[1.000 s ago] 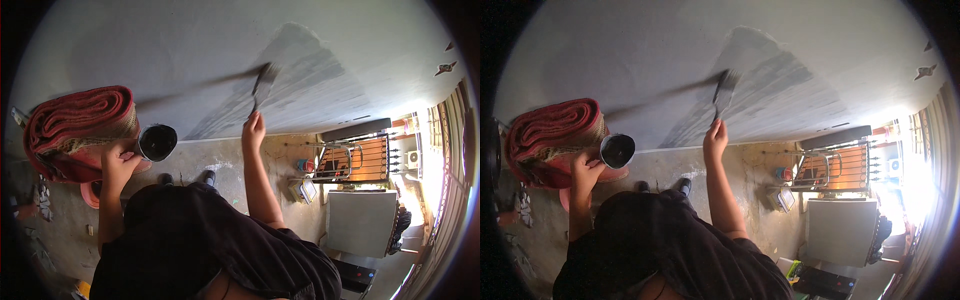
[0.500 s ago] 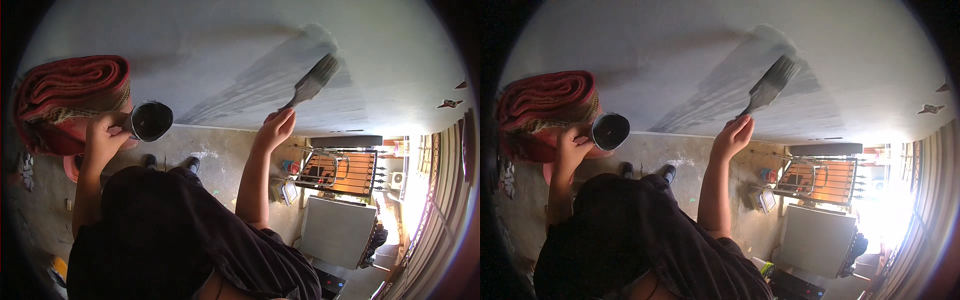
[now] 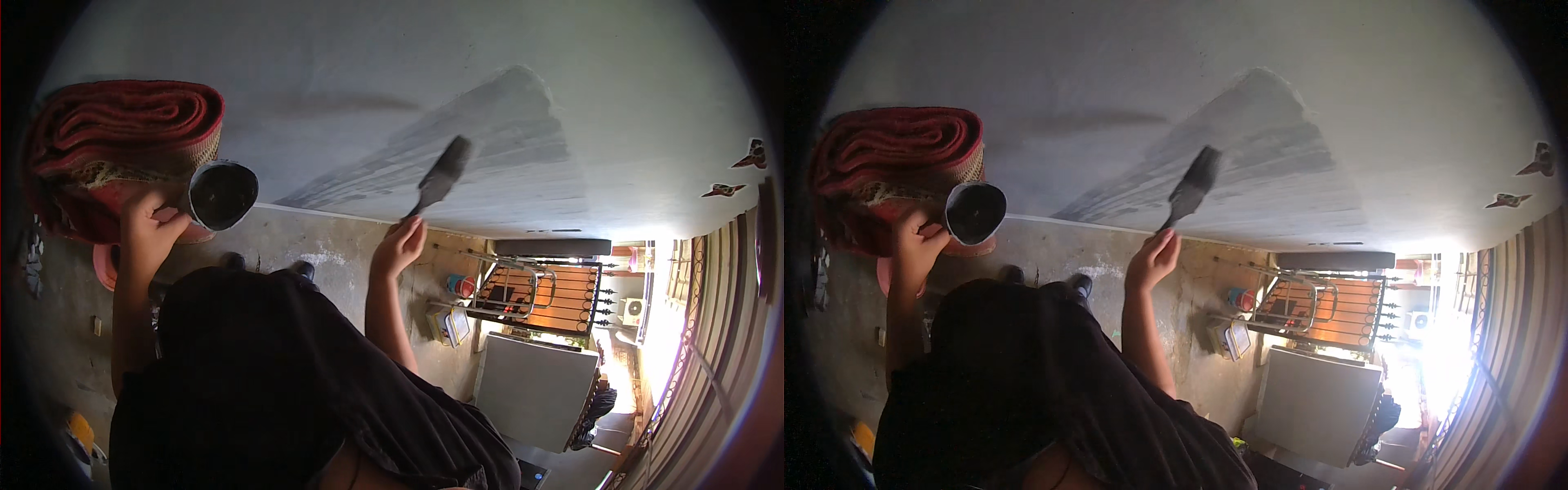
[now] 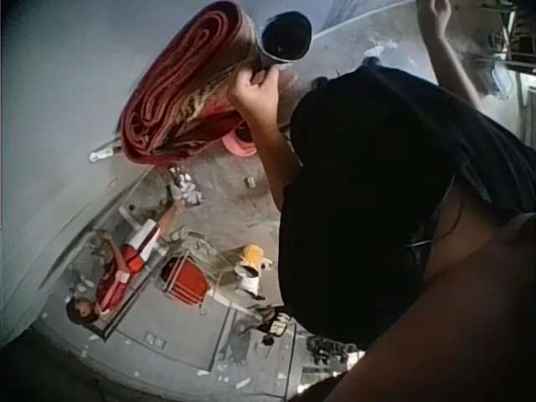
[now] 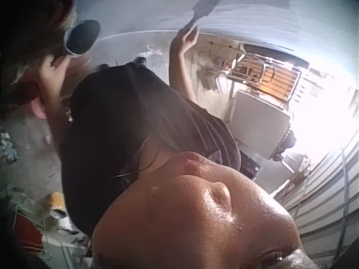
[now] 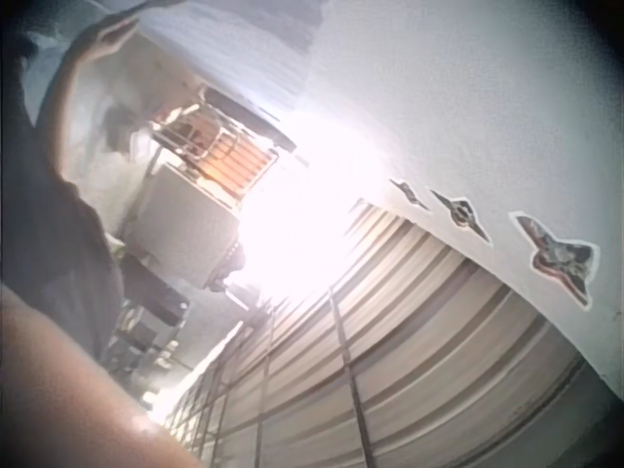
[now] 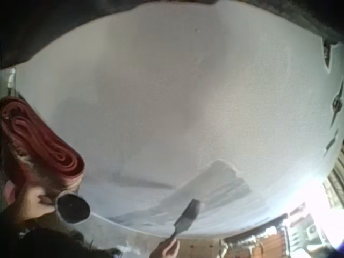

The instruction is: Painting a wall with a brush and paint container.

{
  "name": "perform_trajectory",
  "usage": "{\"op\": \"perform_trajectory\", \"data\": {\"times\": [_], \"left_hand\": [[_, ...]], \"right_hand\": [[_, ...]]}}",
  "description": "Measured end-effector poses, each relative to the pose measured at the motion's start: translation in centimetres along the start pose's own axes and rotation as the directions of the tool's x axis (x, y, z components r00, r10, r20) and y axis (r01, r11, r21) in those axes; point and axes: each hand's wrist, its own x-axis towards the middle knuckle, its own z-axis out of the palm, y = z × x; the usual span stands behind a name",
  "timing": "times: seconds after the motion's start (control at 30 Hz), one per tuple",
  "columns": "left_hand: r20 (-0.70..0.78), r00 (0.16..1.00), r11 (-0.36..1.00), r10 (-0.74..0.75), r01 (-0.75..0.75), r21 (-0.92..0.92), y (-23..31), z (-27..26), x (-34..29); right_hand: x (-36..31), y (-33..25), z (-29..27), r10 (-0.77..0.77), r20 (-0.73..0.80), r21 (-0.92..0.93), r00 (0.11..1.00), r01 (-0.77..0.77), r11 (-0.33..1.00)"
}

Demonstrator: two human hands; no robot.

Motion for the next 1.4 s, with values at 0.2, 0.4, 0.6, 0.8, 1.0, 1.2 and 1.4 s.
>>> {"op": "perform_trajectory", "data": {"times": [0.2,0.4,0.6,0.8,1.0,1.2,1.4], "left_hand": [[0.029,0.997,0.997,0.073,-0.073,-0.021,1.9,1.0,0.8],[-0.023,0.988,0.986,0.151,-0.152,-0.066,2.8,0.8,0.4],[-0.059,0.991,0.988,0.12,-0.125,-0.092,0.5,-0.6,-0.8],[-0.024,0.997,0.995,0.077,-0.079,-0.067,1.9,-0.7,-0.8],[-0.015,0.994,0.988,0.112,-0.113,-0.105,2.7,-0.4,-0.7],[-0.049,0.981,0.982,0.186,-0.187,-0.014,0.6,-1.6,-2.0],[-0.085,0.995,0.993,0.061,-0.069,-0.093,0.6,-0.7,-2.2]], "right_hand": [[6.1,-6.1,3.5,-0.094,0.048,0.07,0.994,0.091,0.993],[2.2,3.9,2.4,-0.004,0.147,-0.461,0.989,0.072,0.884],[-3.3,4.8,0.0,0.069,0.119,-0.47,0.99,-0.005,0.883],[0.0,0.9,2.6,-0.004,0.069,-0.178,0.998,0.017,0.984],[-2.3,4.2,2.2,0.157,0.2,-0.602,0.967,-0.005,0.799],[-7.6,4.8,-0.9,0.077,0.098,-0.481,0.992,-0.02,0.876],[-4.1,0.4,0.7,-0.128,0.026,-0.447,0.991,0.126,0.885]]}}
